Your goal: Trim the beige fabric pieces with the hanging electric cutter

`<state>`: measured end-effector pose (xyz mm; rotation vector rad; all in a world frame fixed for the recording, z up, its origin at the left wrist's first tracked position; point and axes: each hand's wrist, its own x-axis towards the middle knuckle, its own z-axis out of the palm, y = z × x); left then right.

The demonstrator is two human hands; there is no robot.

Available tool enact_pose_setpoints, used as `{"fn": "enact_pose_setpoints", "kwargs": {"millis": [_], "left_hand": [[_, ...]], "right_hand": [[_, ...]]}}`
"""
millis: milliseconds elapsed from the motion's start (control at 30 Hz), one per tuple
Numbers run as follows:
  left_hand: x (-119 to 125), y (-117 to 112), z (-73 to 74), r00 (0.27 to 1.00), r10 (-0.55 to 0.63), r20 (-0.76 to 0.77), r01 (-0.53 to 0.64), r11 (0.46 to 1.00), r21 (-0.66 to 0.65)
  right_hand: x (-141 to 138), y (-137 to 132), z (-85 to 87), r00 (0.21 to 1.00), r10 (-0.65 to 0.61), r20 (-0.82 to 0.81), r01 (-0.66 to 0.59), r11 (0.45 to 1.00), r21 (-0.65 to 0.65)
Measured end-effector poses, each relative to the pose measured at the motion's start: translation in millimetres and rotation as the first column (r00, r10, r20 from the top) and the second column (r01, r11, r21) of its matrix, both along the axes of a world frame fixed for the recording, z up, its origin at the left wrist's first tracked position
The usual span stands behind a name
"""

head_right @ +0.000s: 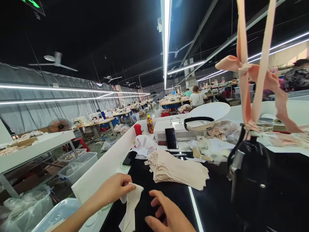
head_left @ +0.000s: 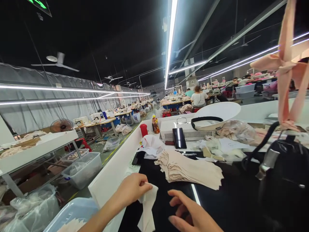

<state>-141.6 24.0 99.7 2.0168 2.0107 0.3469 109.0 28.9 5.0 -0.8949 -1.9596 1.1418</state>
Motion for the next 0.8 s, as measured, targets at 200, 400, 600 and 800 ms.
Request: {"fn": "enact_pose_setpoints", "kwargs": {"millis": [200, 400, 600, 800], "left_hand": [[61, -4, 6.3, 0.949, -0.199, 0.245, 0.206, 0.979, -0.005], [48, 25, -7.9, 0.806, -0.157, 0.57, 0.178, 0.984, 0.02], [39, 13, -53.8, 0.687, -0.003, 0.727, 0.218, 0.955, -0.202], [56, 1, -82.6, 0.492, -0.046, 0.869, 0.328, 0.935, -0.136]], "right_hand": [[-22, -3, -1.2, 0.985, -0.028, -0.171, 0.016, 0.998, -0.069], [-1, -2, -4.5, 0.821, -0.194, -0.537, -0.236, 0.741, -0.629], [12, -6, -4.7, 0.628, -0.432, -0.647, -0.3, 0.632, -0.714], [14, -14, 1.5, 0.579, -0.481, -0.658, -0.356, 0.577, -0.735]]}}
